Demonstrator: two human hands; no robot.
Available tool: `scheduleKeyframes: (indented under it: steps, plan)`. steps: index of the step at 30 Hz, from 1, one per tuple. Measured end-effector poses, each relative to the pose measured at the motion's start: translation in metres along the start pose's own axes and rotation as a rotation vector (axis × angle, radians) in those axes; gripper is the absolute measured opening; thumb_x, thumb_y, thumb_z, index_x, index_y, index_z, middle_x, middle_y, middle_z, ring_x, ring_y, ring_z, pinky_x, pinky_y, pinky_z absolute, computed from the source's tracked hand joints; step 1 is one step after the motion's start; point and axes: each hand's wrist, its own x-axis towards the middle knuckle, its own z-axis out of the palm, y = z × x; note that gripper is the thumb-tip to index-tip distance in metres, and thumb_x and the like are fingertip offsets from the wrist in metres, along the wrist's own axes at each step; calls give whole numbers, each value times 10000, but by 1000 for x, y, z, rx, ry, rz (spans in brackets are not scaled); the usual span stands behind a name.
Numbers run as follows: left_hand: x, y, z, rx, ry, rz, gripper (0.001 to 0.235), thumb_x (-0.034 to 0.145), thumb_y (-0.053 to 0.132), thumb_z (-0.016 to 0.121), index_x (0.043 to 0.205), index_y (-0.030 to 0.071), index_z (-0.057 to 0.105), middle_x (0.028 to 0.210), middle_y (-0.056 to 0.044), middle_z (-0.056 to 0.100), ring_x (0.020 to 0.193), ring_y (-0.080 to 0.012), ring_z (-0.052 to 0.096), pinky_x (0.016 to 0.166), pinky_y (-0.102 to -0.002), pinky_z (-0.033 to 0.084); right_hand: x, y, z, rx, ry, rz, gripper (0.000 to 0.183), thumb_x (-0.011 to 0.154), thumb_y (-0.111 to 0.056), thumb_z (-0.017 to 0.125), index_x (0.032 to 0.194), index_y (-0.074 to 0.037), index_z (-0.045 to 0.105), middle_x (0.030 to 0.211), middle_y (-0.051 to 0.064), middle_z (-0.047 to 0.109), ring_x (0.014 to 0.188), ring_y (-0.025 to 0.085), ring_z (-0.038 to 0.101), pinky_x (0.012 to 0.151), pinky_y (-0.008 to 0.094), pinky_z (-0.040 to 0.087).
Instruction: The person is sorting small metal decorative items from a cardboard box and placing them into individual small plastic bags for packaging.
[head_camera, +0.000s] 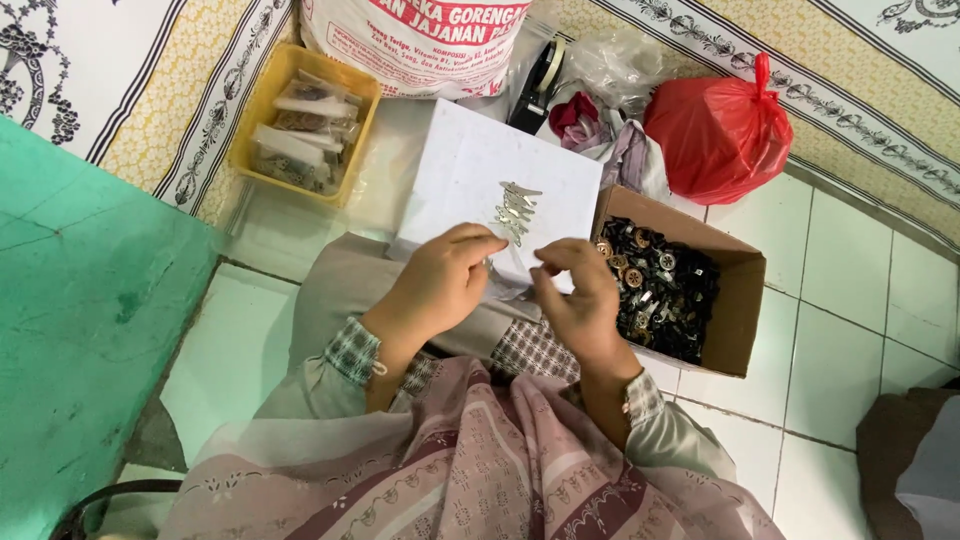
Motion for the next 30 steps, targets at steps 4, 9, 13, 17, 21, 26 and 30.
scheduleKeyframes:
  steps: [4, 9, 13, 17, 21, 26, 30]
  plan:
    - [16, 39, -38, -78, 156, 100, 377, 871, -147, 519, 1132, 10, 742, 1056, -113, 729, 940, -298, 738, 778, -338, 621, 4, 53, -8, 67, 118, 148, 115, 955, 86, 673, 1049, 39, 718, 968, 168, 671, 816, 210, 640, 723, 332, 551]
    - [8, -8, -12, 3, 116, 20, 356, 860, -128, 540, 1115, 10, 747, 1001, -116, 726, 926, -271, 733, 756, -332, 618, -17, 148, 27, -190, -90, 581, 182, 933, -208, 767, 1043, -64, 751, 954, 131, 702, 797, 273, 700, 692, 397, 573]
    - [4, 38, -34, -89, 168, 71, 394, 862, -138, 485, 1099, 30, 752, 995, -96, 717, 831, -259, 718, 701, -320, 617, -27, 192, 40, -345, -305, 696, 254, 962, -297, 711, 1173, -160, 751, 1077, 86, 690, 879, 222, 687, 773, 354, 600]
    - [3, 27, -44, 15, 59, 57, 335, 847, -137, 506, 1053, 0, 731, 995, -133, 714, 851, -306, 721, 705, -382, 613, -10, 177, 56, -628, -516, 609, 420, 990, -357, 672, 1330, -111, 666, 1155, 102, 585, 1039, 244, 680, 848, 379, 627]
    - [-8, 50, -49, -49, -7, 21, 357, 848, -139, 478, 1041, 26, 729, 987, -119, 711, 888, -323, 729, 741, -380, 616, -15, 163, 63, -680, -432, 532, 340, 933, -278, 710, 1212, -85, 686, 1050, 96, 566, 1005, 285, 686, 864, 379, 631]
    - [-27, 14, -30, -117, -42, -78, 377, 820, -122, 500, 1068, 18, 747, 1015, -152, 732, 914, -364, 732, 730, -399, 620, -8, 180, 64, -515, -463, 690, 253, 926, -259, 720, 1107, -82, 719, 1019, 101, 598, 994, 260, 696, 841, 339, 611]
    - [-32, 13, -21, -230, -43, -180, 424, 823, -120, 484, 1106, 26, 763, 1038, -154, 744, 946, -344, 737, 764, -406, 618, -1, 184, 61, -458, -479, 787, 231, 927, -212, 697, 1093, -57, 741, 965, 107, 657, 919, 243, 723, 757, 341, 621]
